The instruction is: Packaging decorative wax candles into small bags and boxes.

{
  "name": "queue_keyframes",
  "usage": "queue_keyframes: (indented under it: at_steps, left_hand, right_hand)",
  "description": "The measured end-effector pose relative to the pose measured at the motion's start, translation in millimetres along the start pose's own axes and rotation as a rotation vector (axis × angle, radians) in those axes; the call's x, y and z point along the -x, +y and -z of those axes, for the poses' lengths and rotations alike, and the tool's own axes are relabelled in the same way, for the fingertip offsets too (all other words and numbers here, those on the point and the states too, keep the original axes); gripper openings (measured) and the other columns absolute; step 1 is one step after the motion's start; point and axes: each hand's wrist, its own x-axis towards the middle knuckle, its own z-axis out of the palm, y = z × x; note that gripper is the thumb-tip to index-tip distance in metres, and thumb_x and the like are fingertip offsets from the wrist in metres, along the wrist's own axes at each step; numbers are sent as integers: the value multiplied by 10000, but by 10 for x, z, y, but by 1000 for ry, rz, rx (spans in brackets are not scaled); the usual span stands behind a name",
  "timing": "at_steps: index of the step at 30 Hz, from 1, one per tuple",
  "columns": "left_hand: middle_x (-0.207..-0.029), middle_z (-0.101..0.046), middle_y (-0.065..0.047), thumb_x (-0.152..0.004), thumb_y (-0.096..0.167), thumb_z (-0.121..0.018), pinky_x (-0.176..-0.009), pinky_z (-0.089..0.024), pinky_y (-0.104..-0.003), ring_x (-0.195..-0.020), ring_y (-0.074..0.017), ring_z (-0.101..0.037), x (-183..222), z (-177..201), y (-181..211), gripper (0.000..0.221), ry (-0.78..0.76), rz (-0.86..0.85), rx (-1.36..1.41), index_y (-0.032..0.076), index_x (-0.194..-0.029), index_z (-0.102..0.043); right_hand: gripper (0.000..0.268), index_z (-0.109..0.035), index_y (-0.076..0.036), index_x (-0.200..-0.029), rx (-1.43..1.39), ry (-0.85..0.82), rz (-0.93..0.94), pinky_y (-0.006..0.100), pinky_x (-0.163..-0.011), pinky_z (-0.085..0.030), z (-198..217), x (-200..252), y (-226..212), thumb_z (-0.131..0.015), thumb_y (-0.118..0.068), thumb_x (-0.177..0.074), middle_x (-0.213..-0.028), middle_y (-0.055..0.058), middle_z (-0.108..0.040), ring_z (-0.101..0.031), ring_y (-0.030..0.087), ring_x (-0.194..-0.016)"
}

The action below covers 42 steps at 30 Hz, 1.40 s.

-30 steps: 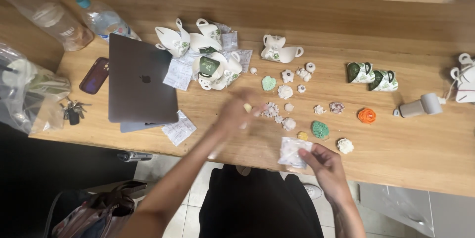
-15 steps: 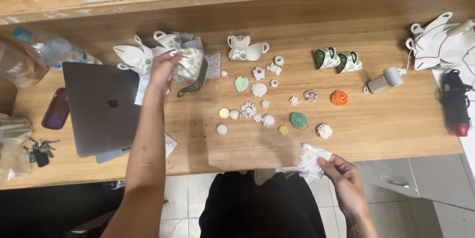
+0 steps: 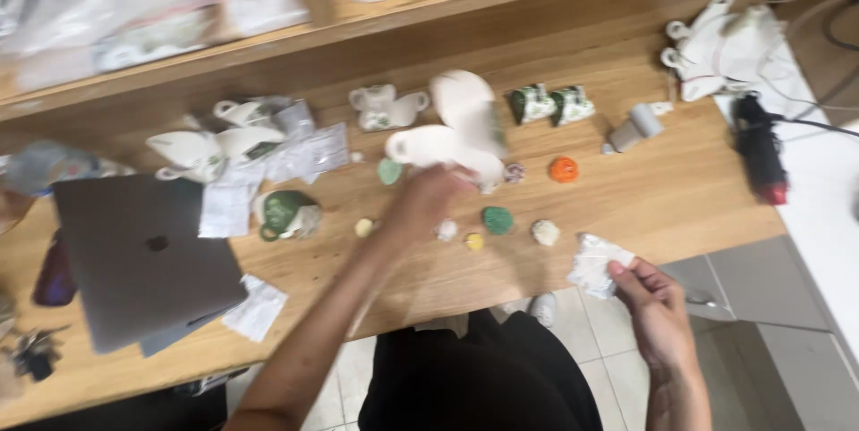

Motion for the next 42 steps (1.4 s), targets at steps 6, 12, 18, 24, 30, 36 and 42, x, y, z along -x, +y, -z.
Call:
queue_keyframes:
  at_steps: [6, 12, 18, 24, 30, 36, 42]
  left_hand:
    - [-1100, -739, -93, -983, 79, -560, -1237, -362, -543, -1135, -248, -692, -502, -2333, 139, 171, -192, -515, -470, 120, -1115, -659]
    - [-1363, -584, -193, -962, 196, -575, -1216, -291, -507, -1375, -360, -482, -724, -3857, -601, 412, -555, -443, -640, 138, -1369, -596]
    - [-1533, -416, -217, -835, 492, -720, -1238, -185, -544, -1474, -376, -304, -674, -3729, -307, 803, -634, -51, -475, 41, -1458, -490]
    - [-1484, -507, -185, -810, 410, -761, -1188, -192, -550, -1446, -371, -363, -556, -3777, -247, 581, -434, -71, -495, 29, -1227, -623]
    - [-1074, -733, -139, -891, 363, -786, -962, -566, -376, -1033, -295, -714, -652, -3643, 5, 391, 47, 619, -100, 4, -1017, -695]
    - [-1171, -687, -153, -688, 220, -907, -942, -541, -407, -1108, -316, -685, -1040, -3874, -257, 754, 388, 613, 189, 7, -1291, -506]
    - [-1310, -587, -183, -769, 161, -846, -955, -513, -461, -1177, -385, -609, -1208, -4014, -211, 703, 271, 560, -184, 42, -1364, -491]
  right_hand:
    - [212, -708, -7, -1142, -59, 229, -7, 332, -915, -518, 1236, -143, -300, -632, -146, -1000, -1026, 68, -745, -670, 163, -946]
    - [209, -734, -14, -1097, 18, 75, -122, 274, -805, -509, 1911, -857, 80, -710, -152, -941, -980, 32, -718, -641, 122, -883]
    - [189, -721, -82, -1011, -297, -169, -392, 277, -776, -539, 1277, -1640, 649, -733, -178, -849, -932, -10, -738, -700, 117, -866]
    - [362, -728, 15, -876, 507, 83, -55, 408, -637, -537, 1611, -2473, 1565, -711, -333, -973, -766, 127, -722, -673, 236, -730]
    - [397, -758, -61, -949, 1305, 62, 124, 523, -764, -557, 1291, -2307, 811, -664, -447, -941, -919, 201, -750, -719, 393, -872]
    - [404, -772, -54, -913, 1447, 11, 143, 483, -772, -585, 1272, -2529, 928, -678, -447, -929, -952, 184, -754, -729, 354, -909]
    - [362, -685, -35, -1135, 1016, 277, 271, 415, -812, -578, 1406, -1713, 71, -703, -364, -983, -949, 138, -751, -724, 309, -822]
